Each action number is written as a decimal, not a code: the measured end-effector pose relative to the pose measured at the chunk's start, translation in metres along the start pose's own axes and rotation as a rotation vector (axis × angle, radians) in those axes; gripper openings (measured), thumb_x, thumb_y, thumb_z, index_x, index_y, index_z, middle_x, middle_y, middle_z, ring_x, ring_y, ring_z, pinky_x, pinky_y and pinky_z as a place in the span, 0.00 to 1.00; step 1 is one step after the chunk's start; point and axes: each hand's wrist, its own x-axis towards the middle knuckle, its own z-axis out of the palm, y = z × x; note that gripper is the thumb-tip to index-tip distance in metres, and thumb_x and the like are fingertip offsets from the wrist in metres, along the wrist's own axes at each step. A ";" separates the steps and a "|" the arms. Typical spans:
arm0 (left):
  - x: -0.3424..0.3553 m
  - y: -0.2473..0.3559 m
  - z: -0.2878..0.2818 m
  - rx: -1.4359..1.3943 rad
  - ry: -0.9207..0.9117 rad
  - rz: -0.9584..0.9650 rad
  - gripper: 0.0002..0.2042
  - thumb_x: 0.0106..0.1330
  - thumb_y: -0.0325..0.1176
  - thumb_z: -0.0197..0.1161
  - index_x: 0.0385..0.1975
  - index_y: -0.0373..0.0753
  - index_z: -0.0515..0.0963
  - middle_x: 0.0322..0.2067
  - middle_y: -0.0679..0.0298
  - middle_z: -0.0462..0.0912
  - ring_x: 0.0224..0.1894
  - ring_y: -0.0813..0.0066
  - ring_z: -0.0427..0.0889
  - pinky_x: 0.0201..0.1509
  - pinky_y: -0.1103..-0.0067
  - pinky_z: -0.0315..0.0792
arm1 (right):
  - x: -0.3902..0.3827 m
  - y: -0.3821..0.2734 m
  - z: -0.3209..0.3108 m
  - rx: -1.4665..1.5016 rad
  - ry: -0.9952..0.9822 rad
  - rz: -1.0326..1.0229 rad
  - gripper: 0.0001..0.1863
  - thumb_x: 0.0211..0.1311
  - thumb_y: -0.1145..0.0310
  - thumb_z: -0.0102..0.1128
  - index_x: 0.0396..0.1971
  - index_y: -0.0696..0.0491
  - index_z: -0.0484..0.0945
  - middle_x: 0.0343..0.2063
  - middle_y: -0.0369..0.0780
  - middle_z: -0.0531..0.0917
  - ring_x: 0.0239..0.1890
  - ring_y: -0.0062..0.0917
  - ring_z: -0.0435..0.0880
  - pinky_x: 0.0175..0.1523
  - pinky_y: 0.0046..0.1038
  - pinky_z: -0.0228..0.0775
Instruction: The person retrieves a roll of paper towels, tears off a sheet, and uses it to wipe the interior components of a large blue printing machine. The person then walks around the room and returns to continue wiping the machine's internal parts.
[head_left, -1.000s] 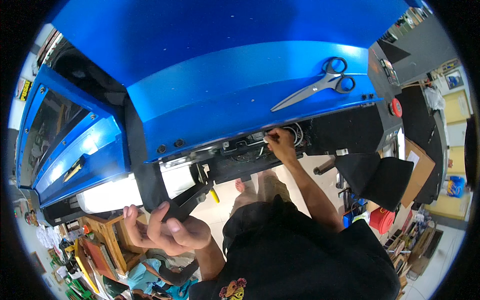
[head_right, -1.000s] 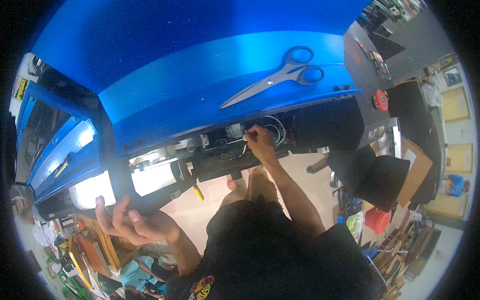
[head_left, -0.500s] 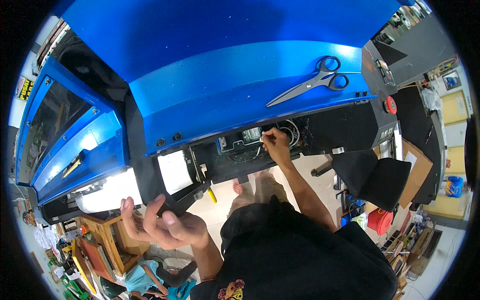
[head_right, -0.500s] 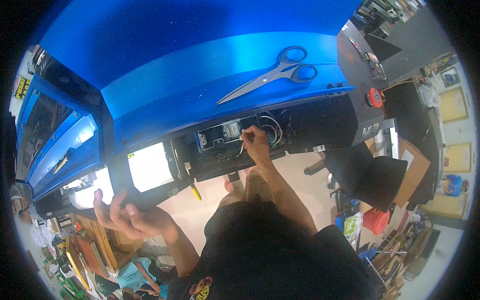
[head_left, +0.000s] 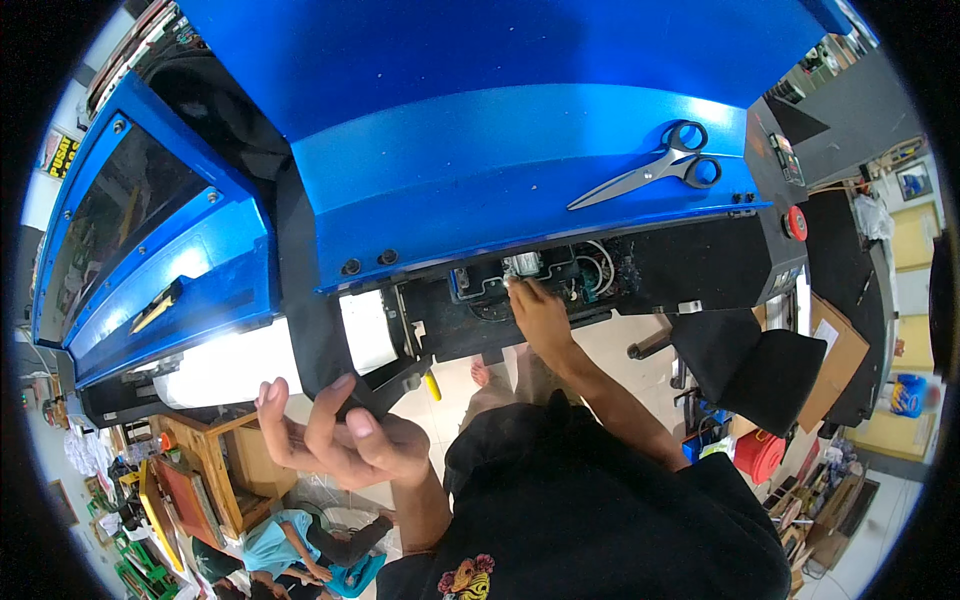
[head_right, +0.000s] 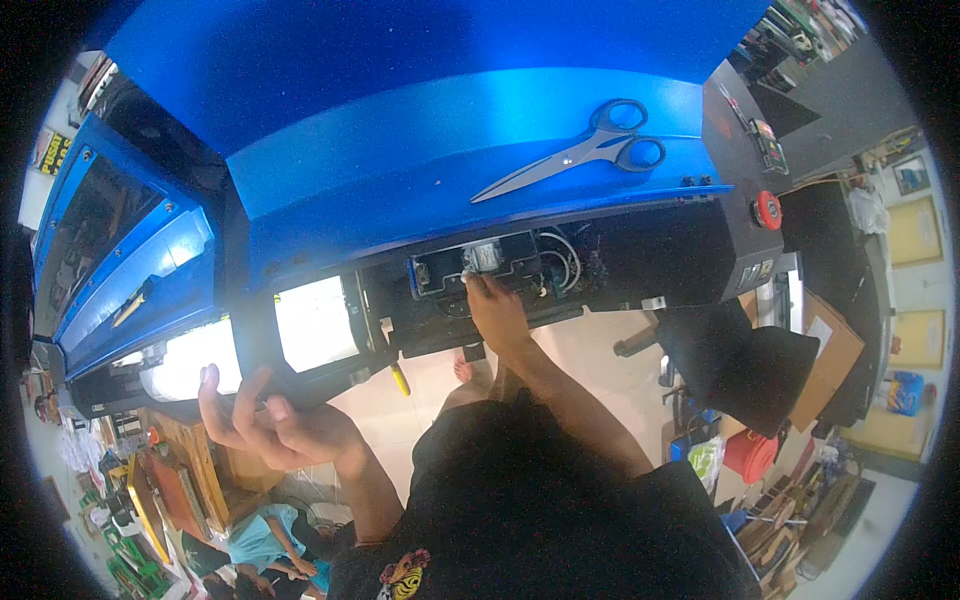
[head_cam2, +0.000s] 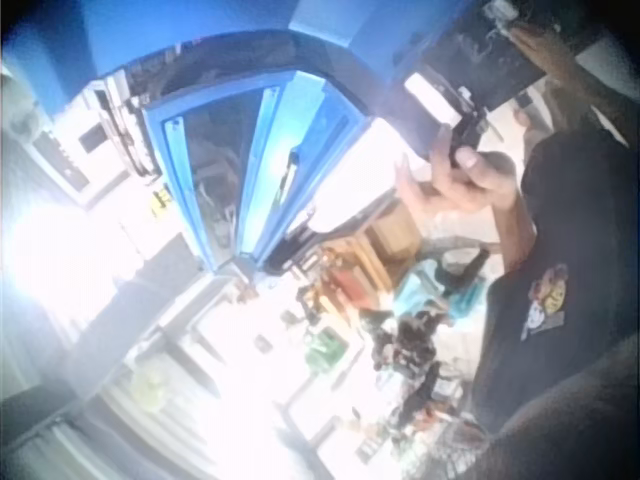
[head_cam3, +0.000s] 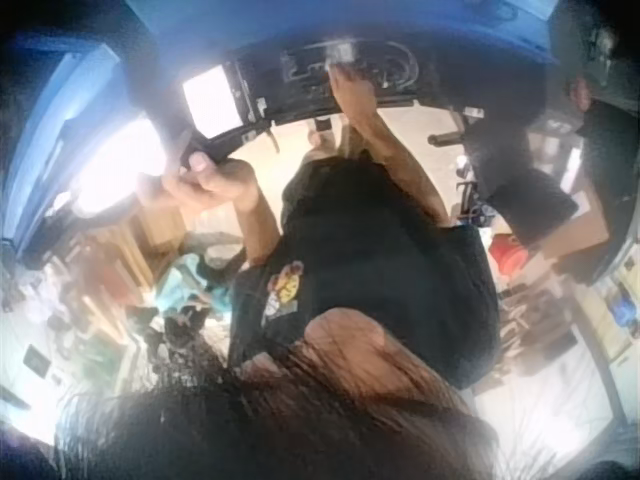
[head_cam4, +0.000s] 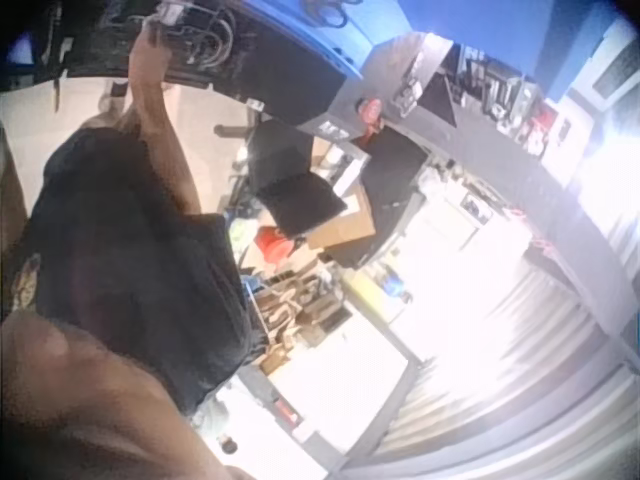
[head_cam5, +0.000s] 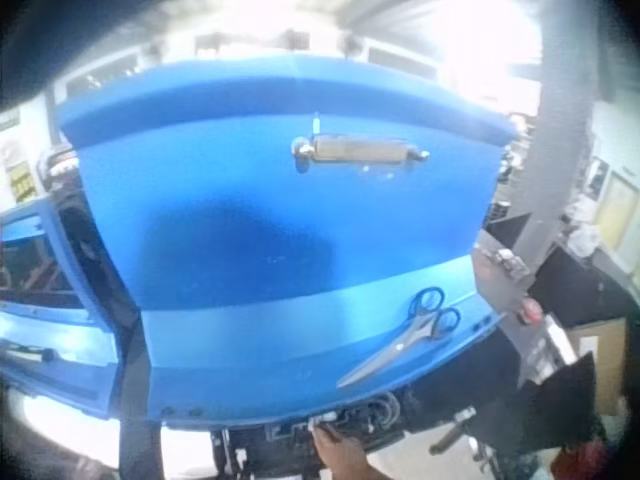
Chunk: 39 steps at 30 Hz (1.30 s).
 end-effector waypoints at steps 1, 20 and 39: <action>0.000 0.000 -0.001 0.005 -0.005 0.011 0.15 0.67 0.38 0.51 0.31 0.33 0.80 0.53 0.49 0.67 0.64 0.53 0.65 0.69 0.53 0.57 | 0.004 -0.004 0.002 -0.076 -0.036 0.004 0.13 0.59 0.75 0.62 0.44 0.59 0.78 0.35 0.44 0.82 0.36 0.32 0.87 0.37 0.28 0.81; 0.002 -0.005 -0.003 0.060 -0.015 0.115 0.15 0.68 0.39 0.51 0.30 0.34 0.78 0.53 0.45 0.70 0.63 0.51 0.66 0.68 0.50 0.58 | 0.006 0.003 0.004 -0.060 -0.103 -0.026 0.16 0.58 0.75 0.58 0.48 0.58 0.76 0.34 0.45 0.84 0.34 0.39 0.88 0.36 0.35 0.82; 0.001 -0.005 -0.004 0.088 0.013 0.078 0.14 0.65 0.40 0.52 0.30 0.36 0.80 0.52 0.46 0.71 0.62 0.51 0.68 0.67 0.52 0.58 | 0.027 -0.015 0.004 -0.166 -0.346 0.134 0.12 0.58 0.75 0.59 0.42 0.60 0.76 0.29 0.48 0.84 0.30 0.43 0.87 0.36 0.38 0.81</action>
